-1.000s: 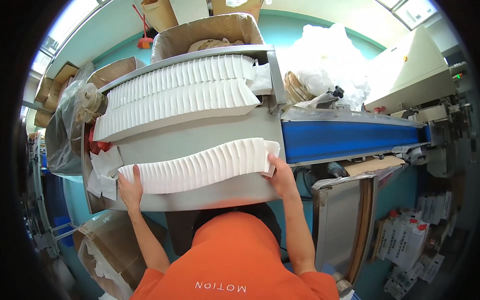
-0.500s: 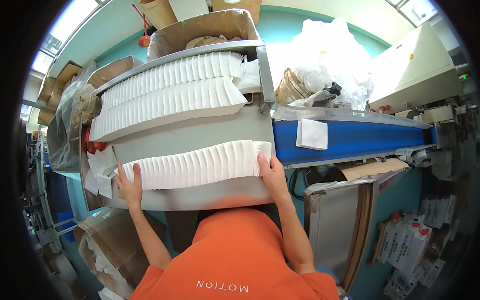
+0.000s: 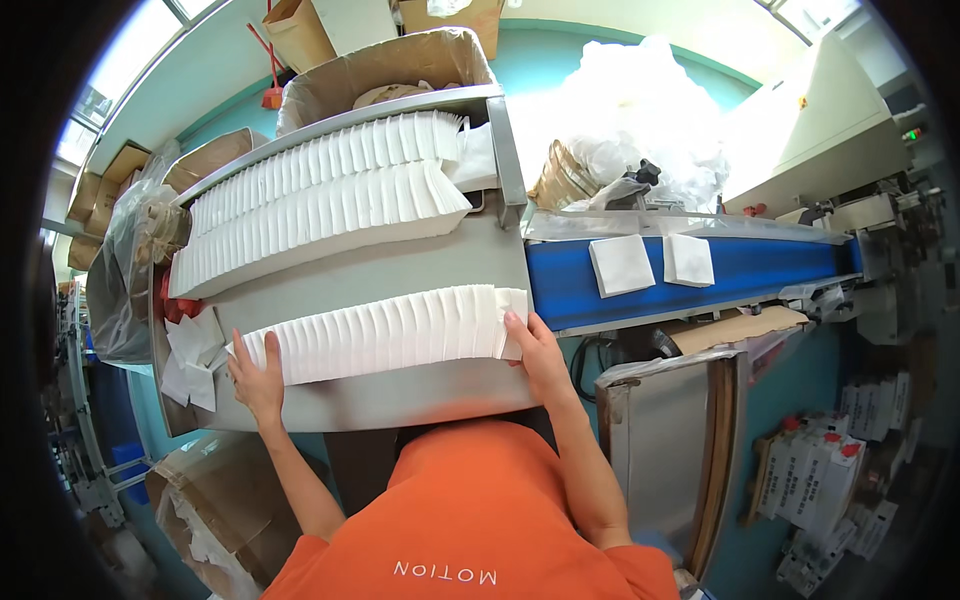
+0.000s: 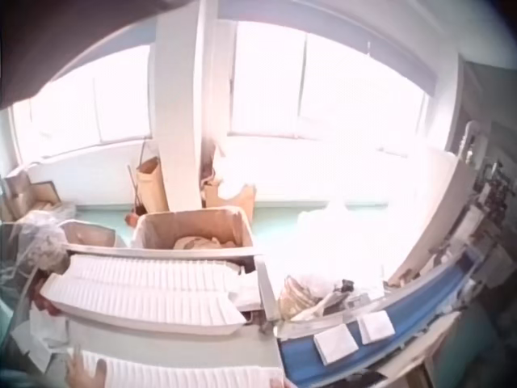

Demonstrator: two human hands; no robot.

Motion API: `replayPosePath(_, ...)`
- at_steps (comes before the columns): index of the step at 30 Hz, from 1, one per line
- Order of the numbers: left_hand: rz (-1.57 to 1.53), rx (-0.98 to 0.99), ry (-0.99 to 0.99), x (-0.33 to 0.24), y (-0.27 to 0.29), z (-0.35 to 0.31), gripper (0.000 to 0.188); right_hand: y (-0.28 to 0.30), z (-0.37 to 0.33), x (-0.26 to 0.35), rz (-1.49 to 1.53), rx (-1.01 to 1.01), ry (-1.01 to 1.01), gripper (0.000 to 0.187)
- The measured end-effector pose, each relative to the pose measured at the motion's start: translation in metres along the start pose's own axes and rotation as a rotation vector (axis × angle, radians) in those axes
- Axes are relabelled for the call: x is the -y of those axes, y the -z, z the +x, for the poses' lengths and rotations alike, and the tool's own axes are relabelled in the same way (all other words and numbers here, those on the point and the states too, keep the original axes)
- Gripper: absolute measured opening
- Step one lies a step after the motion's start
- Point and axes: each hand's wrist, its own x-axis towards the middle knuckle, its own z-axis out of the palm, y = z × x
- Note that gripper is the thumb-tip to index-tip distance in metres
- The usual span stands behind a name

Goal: Organizing and stacking folded paper products coming off a machine conveyor belt in a production facility.

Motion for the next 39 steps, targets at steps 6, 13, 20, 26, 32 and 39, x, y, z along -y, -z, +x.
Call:
replayPosePath(6, 0.0, -0.005, -0.048, -0.002, 0.0, -0.004, 0.079, 0.033, 0.016, 0.008, 0.132, -0.127, 0.022, 0.037)
replayPosePath(13, -0.016, 0.011, -0.078, -0.01, -0.002, -0.008, 0.079, -0.014, 0.01, -0.007, -0.326, -0.058, 0.187, 0.046)
replayPosePath(20, -0.025, 0.008, -0.077, -0.02, -0.004, -0.008, 0.079, 0.005, -0.002, 0.007, -0.556, -0.039, 0.213, 0.045)
replayPosePath(26, 0.007, -0.003, -0.072, -0.016, -0.005, -0.008, 0.078, -0.007, 0.007, 0.002, -0.103, -0.003, 0.032, 0.044)
replayPosePath(32, 0.023, -0.014, -0.103, -0.013, -0.007, -0.005, 0.077, 0.038, 0.005, -0.008, -0.238, 0.05, 0.043, 0.028)
replayPosePath(39, -0.021, 0.004, -0.107, -0.025, -0.009, -0.009, 0.079, -0.008, 0.014, 0.0, -0.721, -0.152, 0.42, 0.056)
